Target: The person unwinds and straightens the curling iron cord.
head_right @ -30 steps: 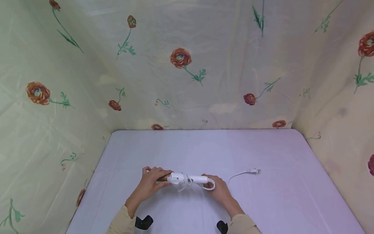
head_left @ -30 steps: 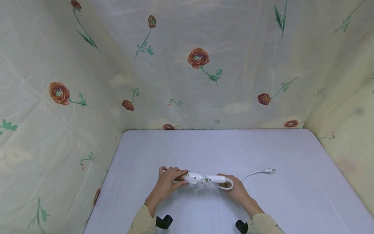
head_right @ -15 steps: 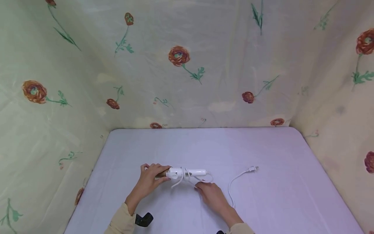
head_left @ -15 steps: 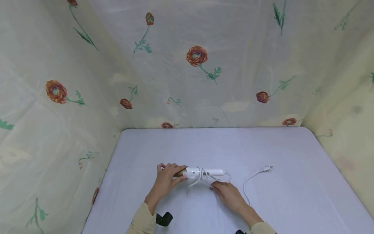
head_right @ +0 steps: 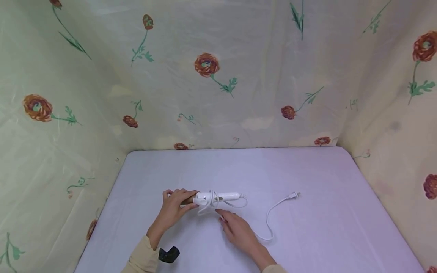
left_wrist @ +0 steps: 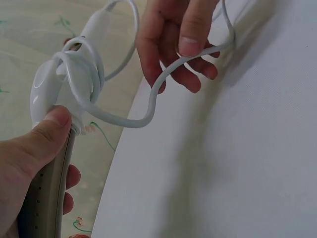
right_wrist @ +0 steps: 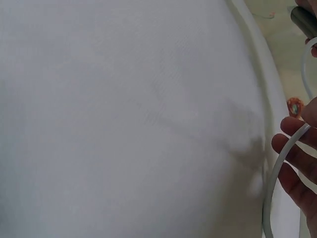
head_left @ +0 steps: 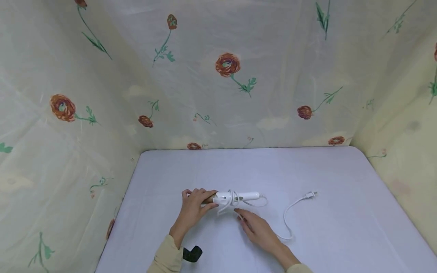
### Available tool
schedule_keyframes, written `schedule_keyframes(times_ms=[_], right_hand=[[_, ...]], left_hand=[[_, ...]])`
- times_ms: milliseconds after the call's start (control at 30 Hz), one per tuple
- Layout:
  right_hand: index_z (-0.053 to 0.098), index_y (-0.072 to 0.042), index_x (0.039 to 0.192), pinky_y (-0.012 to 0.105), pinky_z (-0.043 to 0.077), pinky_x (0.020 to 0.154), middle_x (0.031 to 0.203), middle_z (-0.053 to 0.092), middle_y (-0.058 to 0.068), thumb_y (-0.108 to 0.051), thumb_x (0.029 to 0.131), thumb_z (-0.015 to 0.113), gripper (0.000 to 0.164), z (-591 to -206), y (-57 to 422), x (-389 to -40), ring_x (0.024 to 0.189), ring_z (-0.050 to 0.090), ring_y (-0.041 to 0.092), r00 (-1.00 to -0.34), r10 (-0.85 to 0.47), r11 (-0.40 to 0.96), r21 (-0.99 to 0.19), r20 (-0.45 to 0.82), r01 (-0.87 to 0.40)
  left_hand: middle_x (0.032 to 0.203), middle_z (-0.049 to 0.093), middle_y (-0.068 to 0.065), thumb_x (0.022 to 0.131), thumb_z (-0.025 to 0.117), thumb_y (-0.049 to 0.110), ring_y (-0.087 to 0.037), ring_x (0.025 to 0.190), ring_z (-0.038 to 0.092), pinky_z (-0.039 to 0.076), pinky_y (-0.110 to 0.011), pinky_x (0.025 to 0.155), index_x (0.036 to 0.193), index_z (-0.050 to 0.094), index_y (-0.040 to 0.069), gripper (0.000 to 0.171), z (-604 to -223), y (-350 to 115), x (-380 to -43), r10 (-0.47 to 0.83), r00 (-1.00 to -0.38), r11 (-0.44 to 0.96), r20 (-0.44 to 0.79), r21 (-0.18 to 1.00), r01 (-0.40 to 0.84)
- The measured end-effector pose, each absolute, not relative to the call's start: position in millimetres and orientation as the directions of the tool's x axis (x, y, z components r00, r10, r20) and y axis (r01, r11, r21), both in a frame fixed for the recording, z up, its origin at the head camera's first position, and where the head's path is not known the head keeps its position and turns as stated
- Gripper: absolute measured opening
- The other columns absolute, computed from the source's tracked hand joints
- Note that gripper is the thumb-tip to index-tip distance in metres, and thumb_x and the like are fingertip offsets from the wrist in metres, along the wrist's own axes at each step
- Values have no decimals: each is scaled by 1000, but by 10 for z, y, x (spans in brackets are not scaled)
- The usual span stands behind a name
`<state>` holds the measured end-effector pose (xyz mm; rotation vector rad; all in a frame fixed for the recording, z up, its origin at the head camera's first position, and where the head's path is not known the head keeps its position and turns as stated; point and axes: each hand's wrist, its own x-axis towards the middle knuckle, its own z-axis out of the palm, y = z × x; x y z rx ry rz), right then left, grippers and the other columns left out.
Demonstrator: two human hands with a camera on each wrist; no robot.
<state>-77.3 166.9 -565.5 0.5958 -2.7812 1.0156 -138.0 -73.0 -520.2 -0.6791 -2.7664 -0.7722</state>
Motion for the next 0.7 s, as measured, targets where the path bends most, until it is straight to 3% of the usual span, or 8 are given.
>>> schedule_keyframes(times_ms=[100, 233, 433, 700], right_hand=[[57, -16, 123, 25, 51, 73, 97, 67, -7, -15, 94, 58, 29, -5612, 1617, -786, 83, 59, 2, -937, -296, 656, -673, 187, -341], [60, -17, 114, 19, 44, 60, 77, 58, -14, -20, 94, 58, 20, -5569, 1580, -805, 65, 49, -3, -952, -281, 646, -710, 118, -278], [60, -20, 99, 17, 38, 54, 67, 50, -17, -26, 94, 59, 8, -5552, 1597, -755, 56, 41, -5, -944, -307, 640, -708, 122, -300], [61, -11, 103, 18, 43, 58, 72, 58, -9, -31, 98, 50, 23, -5518, 1673, -613, 61, 45, -5, -926, -368, 547, -786, 83, -288]], left_hand=[[98, 68, 6, 78, 69, 44, -13, 87, 56, 24, -45, 87, 121, 64, 27, 46, -5212, -723, -1377, 375, -881, 765, 288, 440, 470], [98, 68, 6, 78, 69, 44, -12, 87, 56, 24, -45, 88, 121, 64, 28, 46, -5210, -710, -1376, 371, -888, 768, 271, 447, 458], [98, 69, 6, 78, 69, 43, -13, 88, 56, 24, -47, 89, 120, 64, 28, 45, -5195, -722, -1382, 360, -894, 767, 268, 461, 447], [98, 69, 4, 78, 69, 42, -14, 88, 56, 25, -48, 89, 121, 64, 27, 46, -5224, -753, -1389, 356, -894, 770, 271, 457, 445]])
